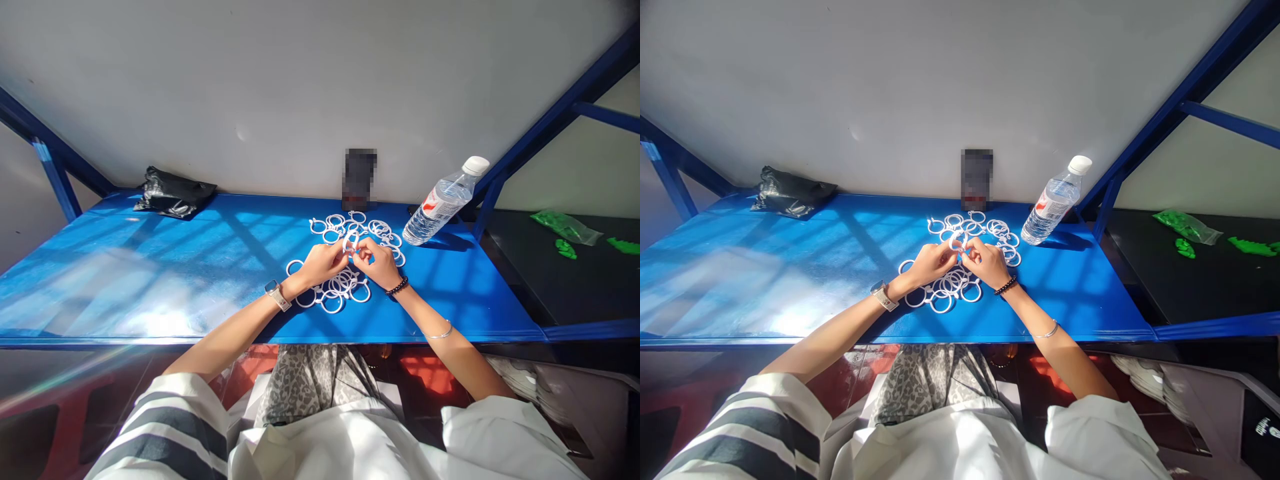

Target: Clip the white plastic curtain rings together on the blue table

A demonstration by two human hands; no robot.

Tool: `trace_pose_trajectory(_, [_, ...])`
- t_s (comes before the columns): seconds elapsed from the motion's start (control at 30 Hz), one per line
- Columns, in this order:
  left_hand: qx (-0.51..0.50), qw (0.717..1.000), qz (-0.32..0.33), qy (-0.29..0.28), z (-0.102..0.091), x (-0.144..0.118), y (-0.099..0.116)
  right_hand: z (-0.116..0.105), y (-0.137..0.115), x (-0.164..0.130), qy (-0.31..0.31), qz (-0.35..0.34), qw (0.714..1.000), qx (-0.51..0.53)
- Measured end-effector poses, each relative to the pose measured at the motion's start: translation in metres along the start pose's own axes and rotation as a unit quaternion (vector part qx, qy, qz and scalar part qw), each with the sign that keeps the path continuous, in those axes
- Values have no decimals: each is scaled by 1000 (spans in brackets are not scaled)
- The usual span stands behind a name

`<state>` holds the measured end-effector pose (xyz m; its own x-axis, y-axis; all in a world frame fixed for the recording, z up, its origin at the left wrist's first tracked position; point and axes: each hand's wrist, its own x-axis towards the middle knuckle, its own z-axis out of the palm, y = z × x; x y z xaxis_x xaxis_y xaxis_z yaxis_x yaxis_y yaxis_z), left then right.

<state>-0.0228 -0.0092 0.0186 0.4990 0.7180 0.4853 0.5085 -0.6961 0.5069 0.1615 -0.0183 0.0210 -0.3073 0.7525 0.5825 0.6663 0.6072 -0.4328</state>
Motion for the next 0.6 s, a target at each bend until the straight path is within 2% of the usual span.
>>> trace_pose_trajectory(0.33, [-31, 999, 5, 37, 1, 1, 1, 2, 2, -1, 11, -11, 1000, 1])
trace_pose_trajectory(0.47, [-32, 999, 12, 39, 1, 1, 2, 2, 3, -1, -4, -1, 1000, 2])
trace_pose_trajectory(0.6, [-54, 997, 14, 45, 1, 1, 4, 2, 4, -1, 8, -1, 1000, 5])
